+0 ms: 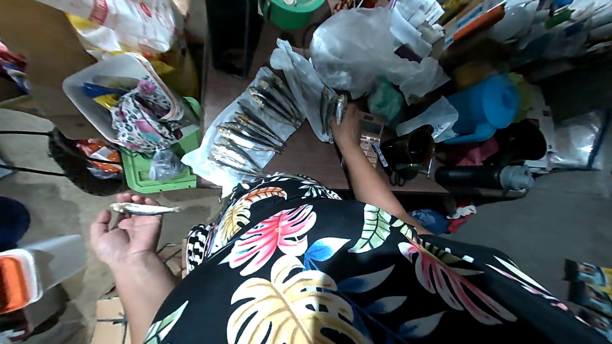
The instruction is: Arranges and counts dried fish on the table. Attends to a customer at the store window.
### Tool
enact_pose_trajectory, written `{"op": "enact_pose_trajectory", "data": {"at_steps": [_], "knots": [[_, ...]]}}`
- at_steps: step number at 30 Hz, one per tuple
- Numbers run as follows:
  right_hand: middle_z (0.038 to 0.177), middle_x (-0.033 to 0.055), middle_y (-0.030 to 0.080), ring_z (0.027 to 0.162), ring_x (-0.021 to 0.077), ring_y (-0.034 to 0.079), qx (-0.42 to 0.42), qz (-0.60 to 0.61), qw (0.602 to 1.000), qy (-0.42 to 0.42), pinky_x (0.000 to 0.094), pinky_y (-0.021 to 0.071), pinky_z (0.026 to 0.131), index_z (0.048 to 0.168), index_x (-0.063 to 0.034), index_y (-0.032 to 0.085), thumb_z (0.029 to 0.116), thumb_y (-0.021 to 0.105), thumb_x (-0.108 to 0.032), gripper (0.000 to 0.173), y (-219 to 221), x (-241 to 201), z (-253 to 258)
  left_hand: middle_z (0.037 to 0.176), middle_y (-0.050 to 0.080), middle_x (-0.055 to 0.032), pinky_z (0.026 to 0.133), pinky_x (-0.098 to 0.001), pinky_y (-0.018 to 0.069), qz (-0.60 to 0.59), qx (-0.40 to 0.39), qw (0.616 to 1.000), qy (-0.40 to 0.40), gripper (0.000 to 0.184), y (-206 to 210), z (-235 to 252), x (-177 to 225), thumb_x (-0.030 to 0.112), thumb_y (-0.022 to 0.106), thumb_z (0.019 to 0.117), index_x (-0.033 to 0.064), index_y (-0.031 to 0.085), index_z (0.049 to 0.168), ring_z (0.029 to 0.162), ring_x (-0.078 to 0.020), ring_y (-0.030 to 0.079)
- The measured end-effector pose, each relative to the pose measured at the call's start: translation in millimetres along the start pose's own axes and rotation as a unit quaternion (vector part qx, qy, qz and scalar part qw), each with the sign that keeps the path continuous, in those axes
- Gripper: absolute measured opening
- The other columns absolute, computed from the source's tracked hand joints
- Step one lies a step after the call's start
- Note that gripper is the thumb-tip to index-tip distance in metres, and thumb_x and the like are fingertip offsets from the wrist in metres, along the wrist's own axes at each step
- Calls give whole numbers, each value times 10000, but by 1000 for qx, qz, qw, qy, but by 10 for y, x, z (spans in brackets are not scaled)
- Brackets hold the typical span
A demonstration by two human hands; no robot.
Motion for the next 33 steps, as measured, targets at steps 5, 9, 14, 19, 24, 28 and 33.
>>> {"op": "enact_pose_trajectory", "data": {"at_steps": [5, 9, 14, 19, 24, 28, 33], "knots": [[1456, 266, 497, 1205, 404, 626, -8, 5, 999, -32, 544, 554, 956, 1492, -11, 424, 986, 673, -354, 660, 70, -122, -25, 931, 642, -55, 809, -339, 578, 1, 4, 1000, 5, 449, -12, -11, 13, 390, 190, 1077, 106, 538, 1062, 838, -159, 669], [1460, 272, 497, 1243, 400, 603, -7, 30, 999, -44, 534, 535, 1003, 1497, 10, 415, 966, 685, -341, 691, 75, -115, -3, 930, 645, -49, 809, -337, 579, -4, 6, 1000, 10, 426, -36, -19, 33, 377, 201, 1079, 113, 534, 1070, 842, -151, 669], [1438, 270, 522, 1228, 393, 618, 0, 28, 999, -24, 535, 537, 998, 1498, 12, 400, 964, 690, -337, 700, 63, -37, 6, 937, 641, -41, 815, -333, 577, -5, 2, 1000, 9, 415, -74, -13, 54, 372, 197, 1078, 119, 526, 1071, 844, -147, 668], [1447, 267, 512, 1191, 398, 639, -5, 9, 1000, -16, 538, 557, 954, 1501, 1, 389, 947, 695, -269, 688, 75, -39, 1, 924, 640, -45, 807, -328, 574, -5, 8, 1000, 9, 411, -70, -31, 48, 367, 201, 1077, 117, 526, 1056, 830, -147, 666], [1440, 276, 511, 1229, 406, 613, 5, 22, 999, -30, 532, 544, 983, 1481, 16, 412, 924, 707, -173, 659, -1, -87, -18, 931, 646, -45, 805, -329, 577, -7, 5, 1000, 9, 411, -51, -31, 55, 366, 205, 1076, 119, 532, 1049, 832, -152, 670], [1444, 276, 506, 1259, 393, 596, 20, 32, 998, -45, 511, 532, 1011, 1474, 28, 412, 907, 719, -155, 670, -43, -110, -22, 920, 645, -46, 813, -333, 576, -6, 7, 1000, 11, 404, -51, -16, 67, 361, 214, 1077, 116, 533, 1043, 833, -149, 669], [1434, 264, 526, 1230, 384, 613, 2, 39, 998, -48, 524, 526, 1012, 1470, 23, 436, 951, 705, -334, 684, -21, -123, -50, 922, 644, -52, 820, -333, 575, 4, -1, 1000, 9, 403, -30, -12, 72, 348, 210, 1075, 113, 535, 1035, 835, -154, 669]]}}
Point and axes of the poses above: each hand's wrist, its own z-axis towards the middle knuckle, its own y-axis out of the palm, x = y × z, the point moved 10 cm from there along z, towards the middle knuckle
